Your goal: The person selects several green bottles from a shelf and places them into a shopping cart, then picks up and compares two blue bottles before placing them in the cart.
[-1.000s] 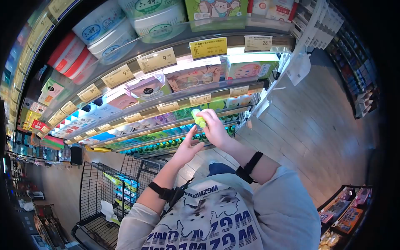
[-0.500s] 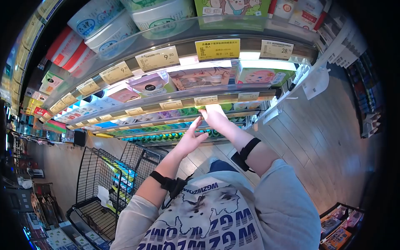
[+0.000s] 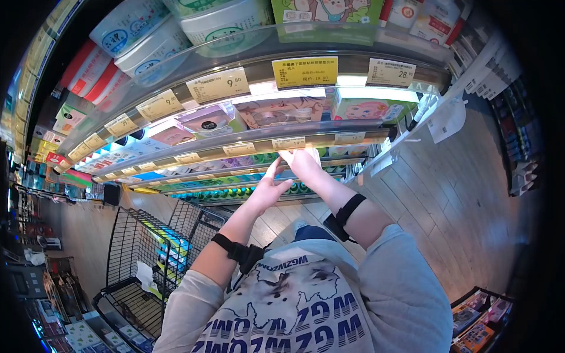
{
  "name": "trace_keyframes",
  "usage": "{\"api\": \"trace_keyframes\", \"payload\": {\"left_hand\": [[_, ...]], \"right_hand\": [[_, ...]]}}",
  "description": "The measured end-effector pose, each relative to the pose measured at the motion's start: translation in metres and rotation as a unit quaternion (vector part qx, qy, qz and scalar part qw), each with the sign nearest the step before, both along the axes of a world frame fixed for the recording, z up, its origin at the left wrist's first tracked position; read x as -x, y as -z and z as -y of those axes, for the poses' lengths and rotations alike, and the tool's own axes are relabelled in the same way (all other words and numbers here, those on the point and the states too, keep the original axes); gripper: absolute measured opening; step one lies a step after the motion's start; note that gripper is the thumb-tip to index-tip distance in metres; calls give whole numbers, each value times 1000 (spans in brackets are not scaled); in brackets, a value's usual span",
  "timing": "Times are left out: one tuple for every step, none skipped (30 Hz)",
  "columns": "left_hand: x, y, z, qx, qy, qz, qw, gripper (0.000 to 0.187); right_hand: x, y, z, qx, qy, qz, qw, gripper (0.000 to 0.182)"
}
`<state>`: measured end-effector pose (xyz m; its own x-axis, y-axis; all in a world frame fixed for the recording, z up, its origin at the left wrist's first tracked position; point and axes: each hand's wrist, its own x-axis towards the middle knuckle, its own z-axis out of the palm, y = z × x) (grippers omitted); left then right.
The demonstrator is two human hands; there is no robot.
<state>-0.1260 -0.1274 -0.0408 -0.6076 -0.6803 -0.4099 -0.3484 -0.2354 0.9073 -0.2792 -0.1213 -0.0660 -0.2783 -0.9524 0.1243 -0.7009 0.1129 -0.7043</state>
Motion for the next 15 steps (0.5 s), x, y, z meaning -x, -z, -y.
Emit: {"api": "trace_keyframes", "payload": {"left_hand": [[1,1,0,0,0,0,1000,80],[1,1,1,-2,1,-4,1000,81],[2,3,1,-4,1,-8,1000,81],[3,5,1,-4,2,-7,1000,81],[3,7,2,-4,1,-10,1000,82],[4,7,2,-5,0,-13,1000,82],[4,7,2,-6,-1,-13,1000,82],[4,8,2,-6,-1,-13,1000,83],[4,7,2,-6,-1,-13,1000,83],[5,7,2,-7,-2,-14,1000,83],[6,6,3,0,1,-1,1000,84],[6,7,4,8,3,12,1000,84],[7,9,4,7,3,12,1000,84],[7,12,4,6,-1,0,1000,84],[7,14,5,5,-5,-12,1000,85]], "right_hand": [[0,2,1,0,15,9,1000,33],[0,4,1,1,29,19,999,33],[0,6,2,1,30,19,999,33],[0,9,3,13,30,13,999,33],[0,12,3,24,29,7,999,33],[0,14,3,24,29,7,999,33],[0,16,4,30,28,2,999,32],[0,17,4,36,26,-2,999,32],[0,17,4,35,26,-3,999,32],[0,17,5,43,17,-5,999,32],[0,17,5,50,9,-7,999,32],[-1,15,5,51,8,-7,999,32],[-1,14,5,55,7,32,998,27],[-2,13,4,59,6,70,996,22],[-2,8,4,58,5,70,996,22]]}}
